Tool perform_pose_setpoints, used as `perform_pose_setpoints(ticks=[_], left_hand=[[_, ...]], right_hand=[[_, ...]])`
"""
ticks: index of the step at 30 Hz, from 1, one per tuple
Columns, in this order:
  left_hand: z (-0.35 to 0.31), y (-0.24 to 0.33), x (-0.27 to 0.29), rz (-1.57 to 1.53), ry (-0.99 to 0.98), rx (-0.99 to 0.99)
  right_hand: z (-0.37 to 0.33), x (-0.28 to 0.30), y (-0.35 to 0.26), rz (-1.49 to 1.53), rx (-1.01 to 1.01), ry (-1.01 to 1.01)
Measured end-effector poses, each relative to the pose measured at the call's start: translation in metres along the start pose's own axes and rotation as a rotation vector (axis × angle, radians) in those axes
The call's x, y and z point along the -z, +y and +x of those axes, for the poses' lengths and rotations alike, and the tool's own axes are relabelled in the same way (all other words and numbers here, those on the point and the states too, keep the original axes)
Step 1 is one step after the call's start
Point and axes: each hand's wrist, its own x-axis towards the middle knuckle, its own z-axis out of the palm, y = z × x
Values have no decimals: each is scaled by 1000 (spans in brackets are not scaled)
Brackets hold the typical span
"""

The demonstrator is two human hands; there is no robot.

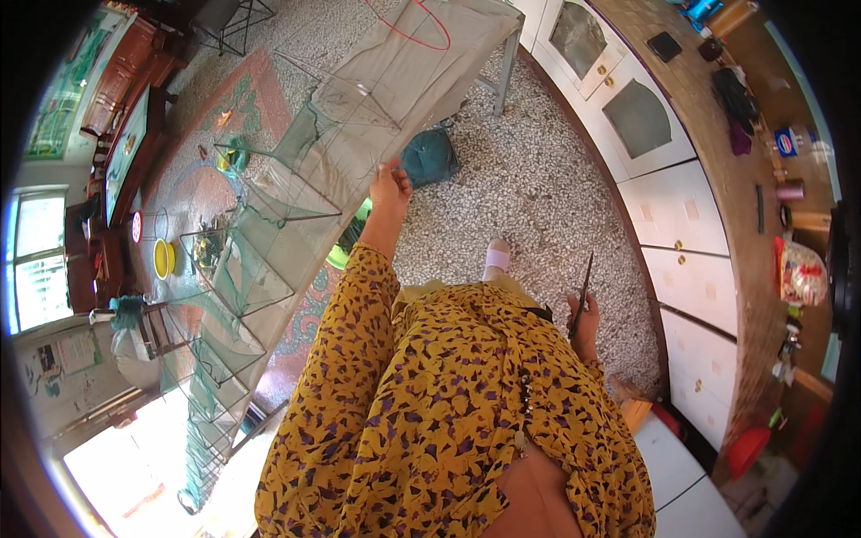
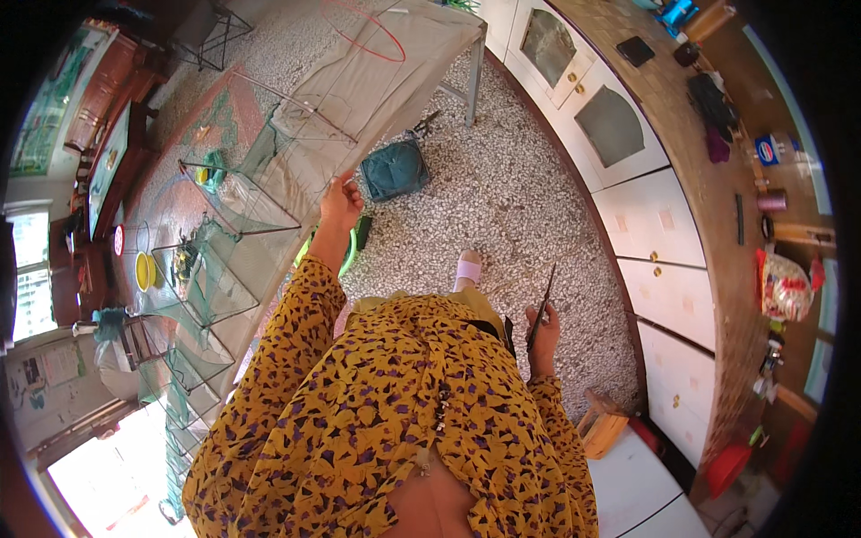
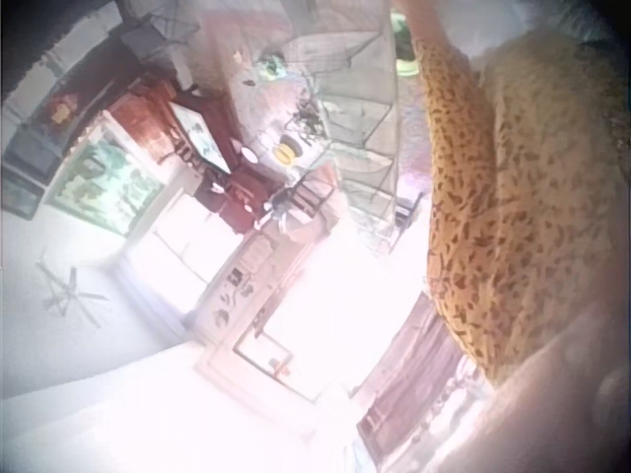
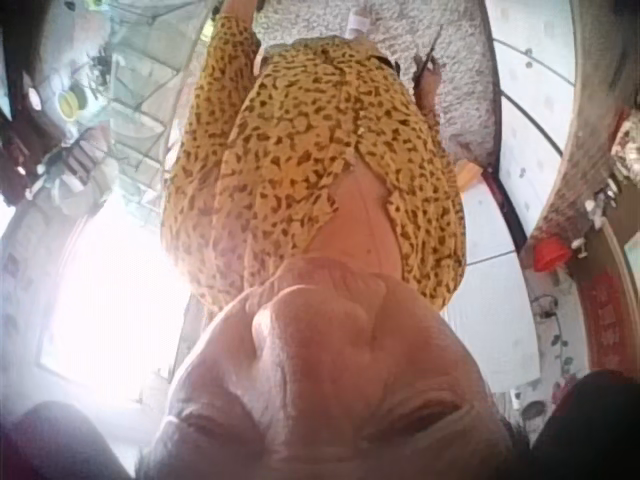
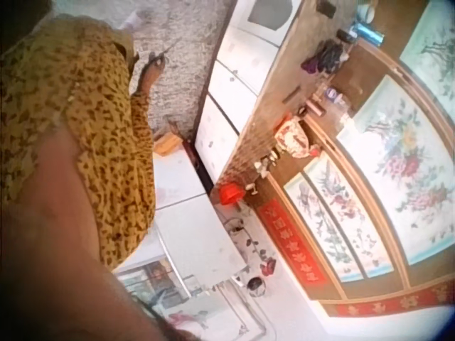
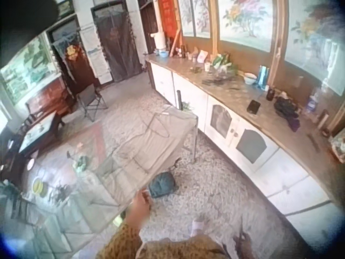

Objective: The person attaches metal rings to a green mesh net to form a collapsible trap. They secure the rings with wire and trim the wire with scissors, working through several sections of the long trap.

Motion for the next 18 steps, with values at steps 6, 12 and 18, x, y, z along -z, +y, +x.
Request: perform_pose_setpoints(ticks=[6,12,18], left_hand=[[32,-20,-35,-153,113,-10],[45,-31,-38,-436,180,55],[28,-35,-65,-256,272,-1]], right_hand=[[37,33,-33,-75,-12,11],[38,41,-27,-70,-43,21],[34,25,-30,-48,-54,-54]])
